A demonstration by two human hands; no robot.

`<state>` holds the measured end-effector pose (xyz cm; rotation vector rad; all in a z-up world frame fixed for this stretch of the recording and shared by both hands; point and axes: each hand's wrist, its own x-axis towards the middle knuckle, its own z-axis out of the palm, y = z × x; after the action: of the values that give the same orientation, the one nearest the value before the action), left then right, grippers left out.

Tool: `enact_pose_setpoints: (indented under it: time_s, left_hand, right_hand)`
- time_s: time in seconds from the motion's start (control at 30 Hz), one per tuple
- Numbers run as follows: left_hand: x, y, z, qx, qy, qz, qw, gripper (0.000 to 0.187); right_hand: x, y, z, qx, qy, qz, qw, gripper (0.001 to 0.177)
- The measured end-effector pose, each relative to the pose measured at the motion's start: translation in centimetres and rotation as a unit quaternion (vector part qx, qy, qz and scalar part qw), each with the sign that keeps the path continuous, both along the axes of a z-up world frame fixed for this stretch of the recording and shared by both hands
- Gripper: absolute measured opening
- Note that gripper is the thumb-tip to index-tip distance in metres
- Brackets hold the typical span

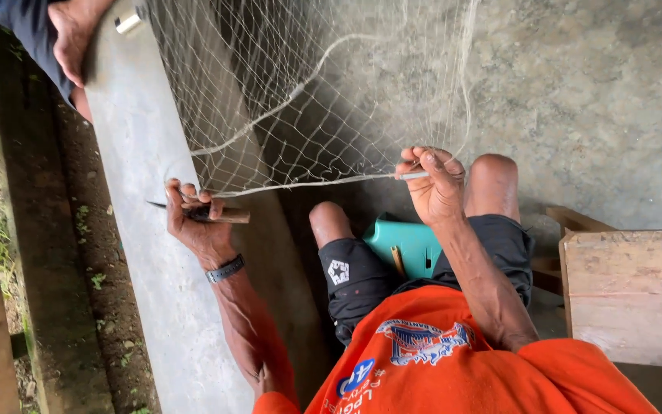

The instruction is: Repairing a fishing net by weaving and tying knots using a wooden shuttle tool.

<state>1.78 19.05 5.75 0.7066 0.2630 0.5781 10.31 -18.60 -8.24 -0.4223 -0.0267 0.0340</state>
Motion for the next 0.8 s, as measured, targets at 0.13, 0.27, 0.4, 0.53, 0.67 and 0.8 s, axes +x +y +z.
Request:
enact_pose_setpoints:
  time_s: [0.13,0.27,0.4,0.53,0.67,0.8]
  left_hand:
    - [0.0,1.1,-0.3,0.011,0.004,0.004,1.0,0.014]
    - [0.0,1.1,-0.7,0.007,0.014,0.006,1.0,0.015]
    - [0.2,0.1,-0.7,0.0,0.007,0.0,1.0,0.016]
    - [0.3,-0.7,-0.4,-0.007,-0.001,-0.014,1.0,0.016]
    - [0.6,-0.5,-0.5,-0.001,0.01,-0.024,1.0,0.016]
    - [1.2,-0.9,0.0,-0.004,0.008,-0.032,0.999,0.018]
  right_hand:
    - [-0.1,-0.1,-0.8,-0.012,-0.008,0.018,1.0,0.017]
    - [-0.5,0.5,-1.3,0.024,-0.006,0.048,0.999,0.017]
    - [-0.2,2.1,-0.6,0.111,0.032,0.12,0.986,0.019]
    - [-0.1,3.2,1.5,0.137,0.01,0.166,0.976,0.019]
    - [-0.1,3.9,-0.7,0.193,-0.011,0.24,0.951,0.034]
    - [-1.3,5.1,-0.6,0.151,-0.048,0.273,0.949,0.032]
